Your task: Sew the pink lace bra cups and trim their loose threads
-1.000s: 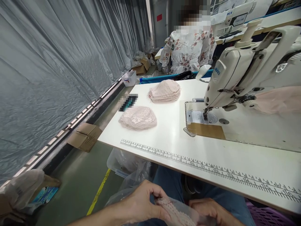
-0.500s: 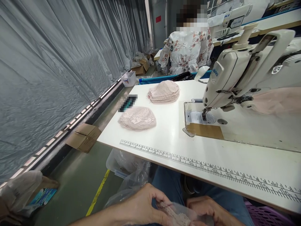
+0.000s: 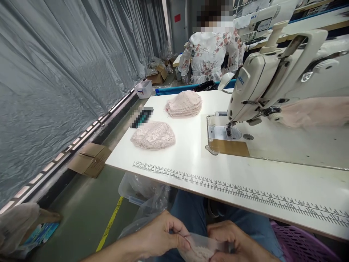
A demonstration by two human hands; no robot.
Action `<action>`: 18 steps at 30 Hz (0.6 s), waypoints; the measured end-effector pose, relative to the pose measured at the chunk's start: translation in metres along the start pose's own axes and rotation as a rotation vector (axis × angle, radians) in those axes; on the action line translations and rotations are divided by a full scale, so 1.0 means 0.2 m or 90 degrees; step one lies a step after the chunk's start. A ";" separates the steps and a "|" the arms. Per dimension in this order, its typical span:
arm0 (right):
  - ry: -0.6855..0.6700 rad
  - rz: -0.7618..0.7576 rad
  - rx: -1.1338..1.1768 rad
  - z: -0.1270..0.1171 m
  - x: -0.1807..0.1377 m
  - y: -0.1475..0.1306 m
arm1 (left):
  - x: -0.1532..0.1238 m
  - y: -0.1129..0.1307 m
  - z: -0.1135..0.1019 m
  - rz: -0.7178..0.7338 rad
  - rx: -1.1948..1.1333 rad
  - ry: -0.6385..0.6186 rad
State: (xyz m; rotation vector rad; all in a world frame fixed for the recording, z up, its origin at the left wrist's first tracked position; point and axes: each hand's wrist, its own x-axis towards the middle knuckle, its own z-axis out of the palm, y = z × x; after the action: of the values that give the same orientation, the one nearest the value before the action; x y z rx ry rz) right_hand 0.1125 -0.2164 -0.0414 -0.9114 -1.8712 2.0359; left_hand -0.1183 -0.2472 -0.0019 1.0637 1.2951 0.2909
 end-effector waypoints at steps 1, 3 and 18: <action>-0.017 -0.007 0.020 0.00 0.01 -0.01 | 0.00 0.00 0.00 0.003 -0.003 -0.003; -0.043 -0.008 0.044 0.00 0.02 -0.02 | 0.00 0.00 0.00 0.002 -0.025 -0.010; -0.006 0.054 0.087 0.02 -0.01 0.02 | -0.04 0.03 -0.01 0.026 -0.014 -0.042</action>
State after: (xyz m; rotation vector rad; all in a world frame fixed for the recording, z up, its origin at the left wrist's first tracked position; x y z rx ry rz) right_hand 0.1137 -0.2215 -0.0453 -0.9619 -1.7010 2.1911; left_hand -0.1210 -0.2479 0.0086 1.0731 1.2095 0.2978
